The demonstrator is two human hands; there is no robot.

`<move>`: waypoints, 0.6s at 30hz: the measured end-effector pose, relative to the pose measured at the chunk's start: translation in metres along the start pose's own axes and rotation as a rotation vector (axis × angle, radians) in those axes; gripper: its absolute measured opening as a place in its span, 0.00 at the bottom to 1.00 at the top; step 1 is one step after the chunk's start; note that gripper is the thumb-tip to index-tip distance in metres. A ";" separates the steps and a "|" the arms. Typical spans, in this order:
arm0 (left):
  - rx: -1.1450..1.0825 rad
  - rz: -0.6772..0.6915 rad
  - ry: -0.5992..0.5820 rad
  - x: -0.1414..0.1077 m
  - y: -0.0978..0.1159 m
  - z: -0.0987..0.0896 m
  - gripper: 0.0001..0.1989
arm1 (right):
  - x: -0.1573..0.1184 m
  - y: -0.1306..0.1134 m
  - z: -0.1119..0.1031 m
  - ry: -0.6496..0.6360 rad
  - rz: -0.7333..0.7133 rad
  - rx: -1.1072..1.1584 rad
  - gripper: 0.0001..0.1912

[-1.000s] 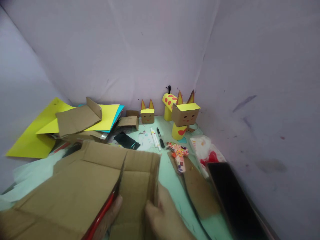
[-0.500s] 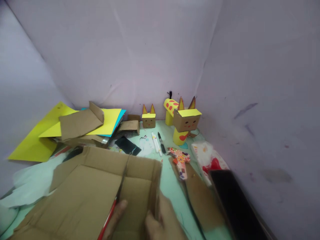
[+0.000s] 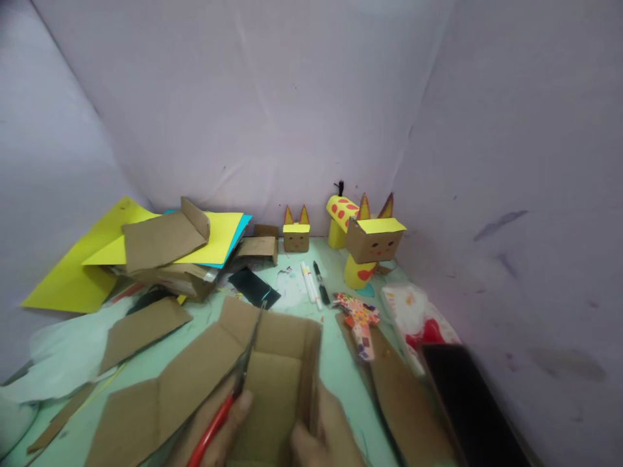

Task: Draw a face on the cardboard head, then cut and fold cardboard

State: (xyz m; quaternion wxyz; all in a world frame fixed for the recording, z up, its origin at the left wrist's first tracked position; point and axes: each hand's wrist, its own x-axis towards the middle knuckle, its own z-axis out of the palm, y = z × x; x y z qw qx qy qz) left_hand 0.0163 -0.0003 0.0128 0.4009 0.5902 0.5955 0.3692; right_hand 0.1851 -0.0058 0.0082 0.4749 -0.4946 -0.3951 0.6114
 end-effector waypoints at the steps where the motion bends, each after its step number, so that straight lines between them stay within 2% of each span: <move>1: 0.020 0.003 -0.003 0.002 0.005 0.001 0.18 | 0.001 -0.002 0.001 -0.001 0.010 0.018 0.22; 6: 0.058 -0.103 0.005 0.010 0.017 0.007 0.21 | 0.005 -0.013 0.004 -0.112 0.014 0.157 0.19; 10: -0.044 -0.018 -0.127 0.017 0.021 0.007 0.20 | 0.006 -0.013 0.004 -0.051 0.053 0.145 0.17; 14: 0.032 -0.009 -0.109 0.020 0.024 0.004 0.19 | 0.005 -0.009 0.004 -0.019 0.060 0.202 0.16; 18: 0.100 -0.023 -0.156 0.022 0.021 0.001 0.20 | 0.004 -0.008 0.007 0.027 0.000 0.207 0.17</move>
